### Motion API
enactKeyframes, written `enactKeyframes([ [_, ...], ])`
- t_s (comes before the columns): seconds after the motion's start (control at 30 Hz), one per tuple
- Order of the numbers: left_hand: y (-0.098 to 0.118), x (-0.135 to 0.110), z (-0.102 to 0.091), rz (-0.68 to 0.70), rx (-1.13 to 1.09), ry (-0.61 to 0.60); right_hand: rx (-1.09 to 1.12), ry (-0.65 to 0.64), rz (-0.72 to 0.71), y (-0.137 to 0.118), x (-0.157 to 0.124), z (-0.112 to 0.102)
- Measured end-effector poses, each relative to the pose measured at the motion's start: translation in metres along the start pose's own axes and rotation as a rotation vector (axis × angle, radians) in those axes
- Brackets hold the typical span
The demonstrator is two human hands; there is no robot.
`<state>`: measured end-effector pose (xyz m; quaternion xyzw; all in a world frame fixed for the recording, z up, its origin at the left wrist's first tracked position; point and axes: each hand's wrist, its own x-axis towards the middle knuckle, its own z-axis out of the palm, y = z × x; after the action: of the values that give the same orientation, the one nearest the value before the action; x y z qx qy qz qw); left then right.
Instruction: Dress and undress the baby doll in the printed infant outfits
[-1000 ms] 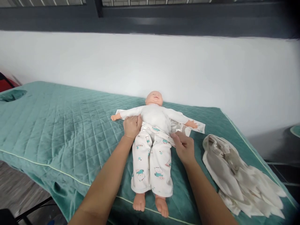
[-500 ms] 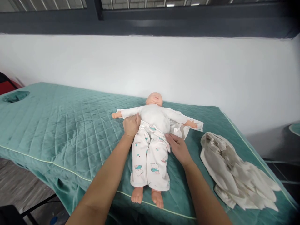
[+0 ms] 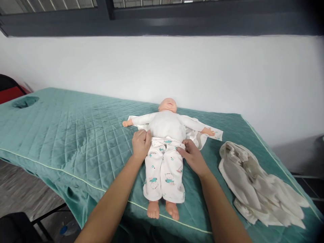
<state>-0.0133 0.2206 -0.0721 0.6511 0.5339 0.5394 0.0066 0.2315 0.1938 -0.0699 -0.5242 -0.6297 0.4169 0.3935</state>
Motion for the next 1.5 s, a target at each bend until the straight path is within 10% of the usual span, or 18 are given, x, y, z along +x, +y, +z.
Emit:
enactKeyframes([
  [0.7, 0.022, -0.048, -0.038, -0.424, -0.538, -0.332, -0.005, -0.045, -0.069, -0.008, -0.004, -0.006],
  [1.03, 0.004, -0.008, 0.002, -0.331, -0.515, -0.274, 0.05, 0.059, -0.017, -0.005, 0.007, 0.004],
  [1.5, 0.022, -0.031, -0.025, -0.293, -0.338, -0.303, -0.4, 0.198, -0.291, -0.011, 0.003, 0.011],
])
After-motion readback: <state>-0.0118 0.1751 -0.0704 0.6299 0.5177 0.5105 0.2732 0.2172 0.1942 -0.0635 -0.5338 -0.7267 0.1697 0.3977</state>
